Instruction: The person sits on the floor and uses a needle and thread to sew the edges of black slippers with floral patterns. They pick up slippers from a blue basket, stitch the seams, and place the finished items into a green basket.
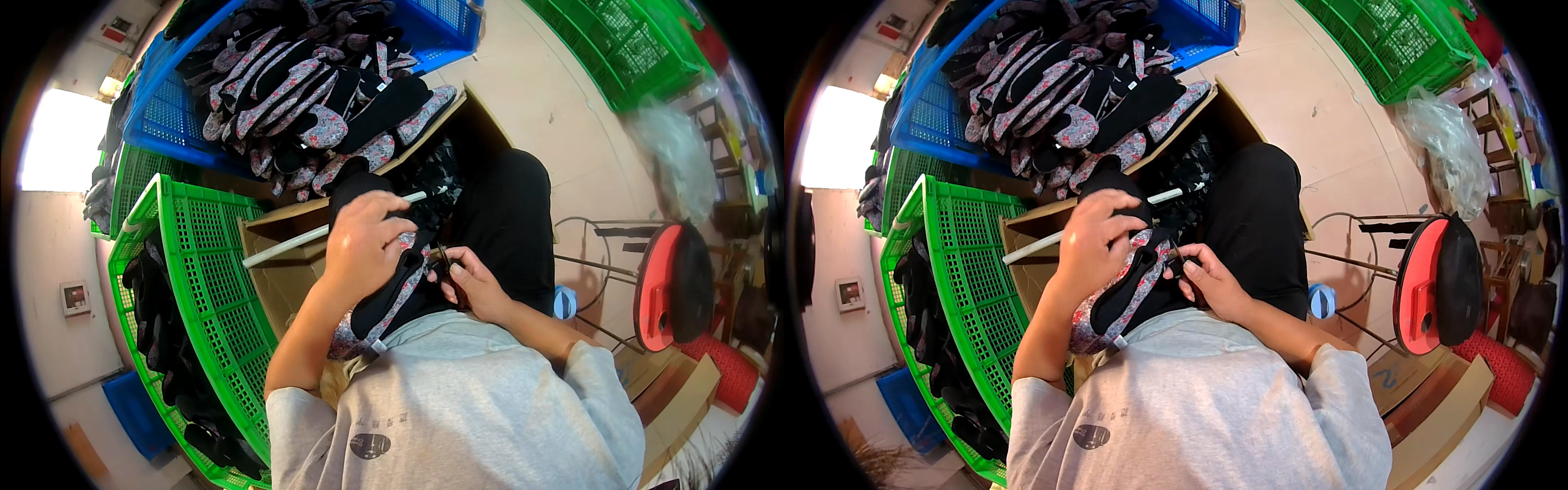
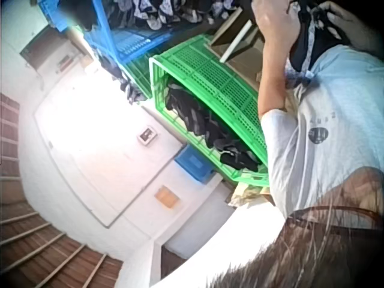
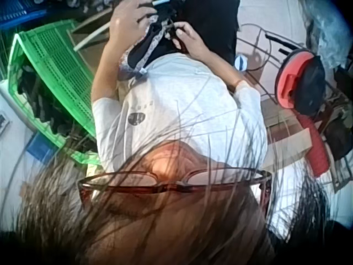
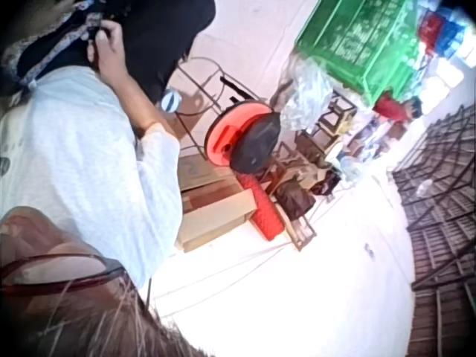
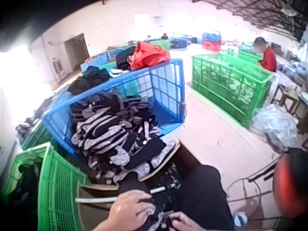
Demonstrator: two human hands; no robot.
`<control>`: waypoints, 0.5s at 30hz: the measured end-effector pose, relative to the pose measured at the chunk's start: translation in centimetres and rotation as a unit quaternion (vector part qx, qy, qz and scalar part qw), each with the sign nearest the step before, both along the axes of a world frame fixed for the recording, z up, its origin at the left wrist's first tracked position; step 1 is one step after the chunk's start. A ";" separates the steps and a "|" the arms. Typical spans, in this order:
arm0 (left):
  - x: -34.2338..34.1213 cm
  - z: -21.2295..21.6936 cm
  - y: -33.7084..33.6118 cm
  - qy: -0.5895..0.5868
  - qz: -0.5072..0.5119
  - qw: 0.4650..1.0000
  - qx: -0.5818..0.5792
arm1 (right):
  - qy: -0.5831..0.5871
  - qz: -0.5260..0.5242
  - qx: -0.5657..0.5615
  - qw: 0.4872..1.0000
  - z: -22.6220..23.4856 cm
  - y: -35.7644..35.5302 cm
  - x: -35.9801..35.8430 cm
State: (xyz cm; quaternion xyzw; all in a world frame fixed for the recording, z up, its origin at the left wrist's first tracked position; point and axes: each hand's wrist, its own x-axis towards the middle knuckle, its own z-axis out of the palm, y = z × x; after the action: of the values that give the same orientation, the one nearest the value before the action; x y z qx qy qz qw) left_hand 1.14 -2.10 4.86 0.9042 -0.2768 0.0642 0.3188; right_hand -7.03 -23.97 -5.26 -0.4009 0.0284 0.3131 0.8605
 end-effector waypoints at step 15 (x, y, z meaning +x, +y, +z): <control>-3.7 -3.6 -0.6 0.026 0.095 0.991 -0.094 | -0.114 -0.024 -0.100 0.988 1.2 1.5 0.8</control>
State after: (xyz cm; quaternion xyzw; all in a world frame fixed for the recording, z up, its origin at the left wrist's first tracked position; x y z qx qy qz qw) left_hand -2.53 -2.71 1.30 0.8937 -0.1744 0.0962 0.4020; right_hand -6.27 -22.46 -4.04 -0.5174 -0.0286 0.2403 0.8208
